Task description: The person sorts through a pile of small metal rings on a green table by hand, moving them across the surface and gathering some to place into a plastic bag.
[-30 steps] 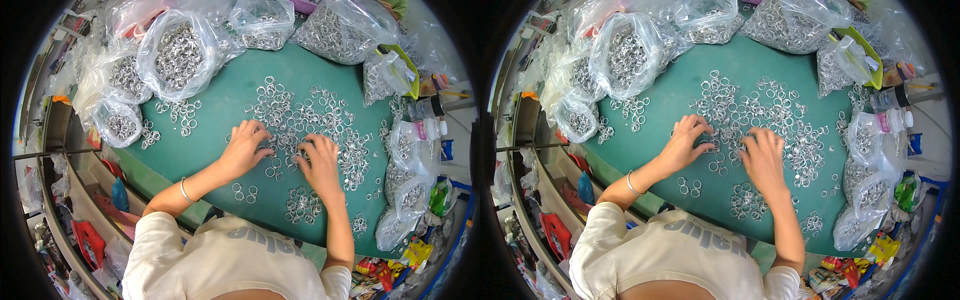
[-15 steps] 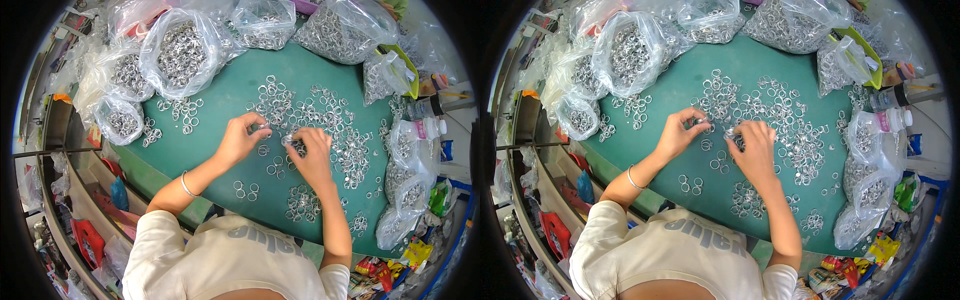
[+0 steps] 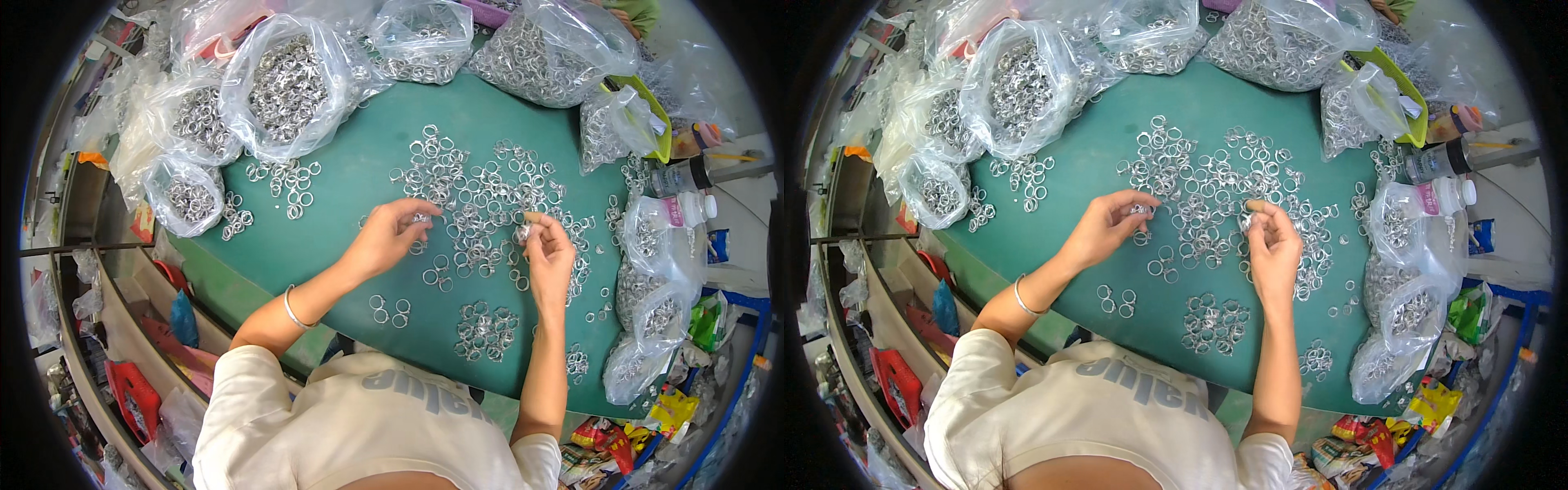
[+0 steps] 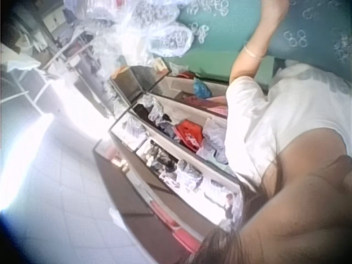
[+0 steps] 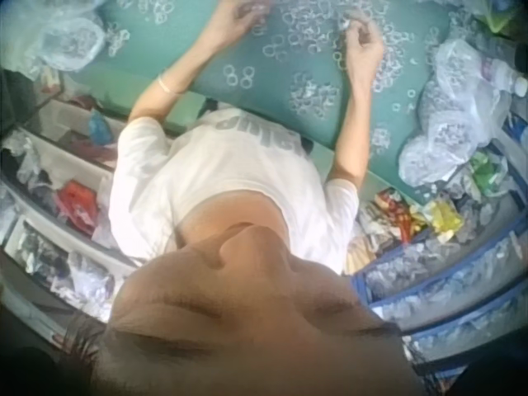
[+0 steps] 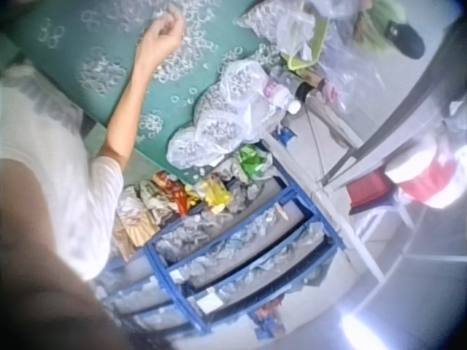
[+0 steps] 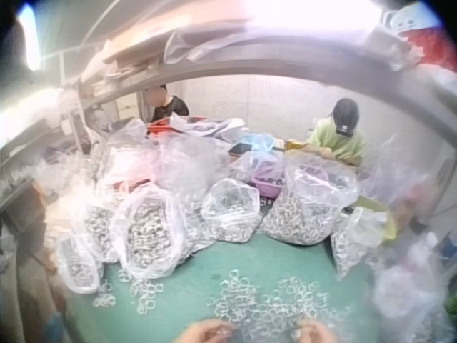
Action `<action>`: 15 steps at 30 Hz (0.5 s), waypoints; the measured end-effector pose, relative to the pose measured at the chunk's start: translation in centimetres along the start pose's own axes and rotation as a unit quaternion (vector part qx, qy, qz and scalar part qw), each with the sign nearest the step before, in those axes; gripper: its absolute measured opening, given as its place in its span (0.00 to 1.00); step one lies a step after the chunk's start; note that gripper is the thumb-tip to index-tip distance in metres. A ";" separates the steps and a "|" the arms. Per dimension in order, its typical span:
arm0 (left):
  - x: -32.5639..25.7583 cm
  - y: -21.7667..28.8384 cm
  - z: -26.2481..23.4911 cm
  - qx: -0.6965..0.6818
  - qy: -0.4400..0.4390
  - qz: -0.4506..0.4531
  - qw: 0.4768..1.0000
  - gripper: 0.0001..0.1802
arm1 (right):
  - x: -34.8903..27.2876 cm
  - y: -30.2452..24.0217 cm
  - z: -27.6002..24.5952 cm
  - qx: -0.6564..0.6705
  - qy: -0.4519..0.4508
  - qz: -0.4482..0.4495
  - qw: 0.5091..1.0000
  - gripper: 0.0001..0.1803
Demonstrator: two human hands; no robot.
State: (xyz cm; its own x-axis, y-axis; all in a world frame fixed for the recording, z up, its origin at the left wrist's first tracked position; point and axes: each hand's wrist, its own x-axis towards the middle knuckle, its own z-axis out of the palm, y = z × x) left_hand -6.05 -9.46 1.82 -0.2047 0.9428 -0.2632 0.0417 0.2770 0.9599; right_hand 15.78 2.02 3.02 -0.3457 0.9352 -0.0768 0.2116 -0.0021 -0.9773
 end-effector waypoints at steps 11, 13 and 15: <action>0.3 1.0 1.3 0.118 0.008 0.054 0.992 0.13 | 1.2 0.5 1.1 -0.418 -0.047 -0.289 0.860 0.16; 0.5 1.3 1.7 0.121 0.003 0.062 0.991 0.13 | 1.6 1.5 1.1 -0.376 -0.046 -0.266 0.887 0.14; 0.8 1.6 2.1 0.108 0.002 0.065 0.992 0.13 | 1.4 1.5 1.0 -0.262 -0.015 -0.231 0.937 0.12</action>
State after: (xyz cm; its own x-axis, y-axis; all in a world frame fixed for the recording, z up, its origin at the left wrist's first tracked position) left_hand -4.07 -7.84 2.98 -0.1868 0.9726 -0.1381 0.2773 0.1871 0.9424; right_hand 14.67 2.97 1.27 -0.5346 0.7836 0.3166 0.4503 0.5811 -0.6779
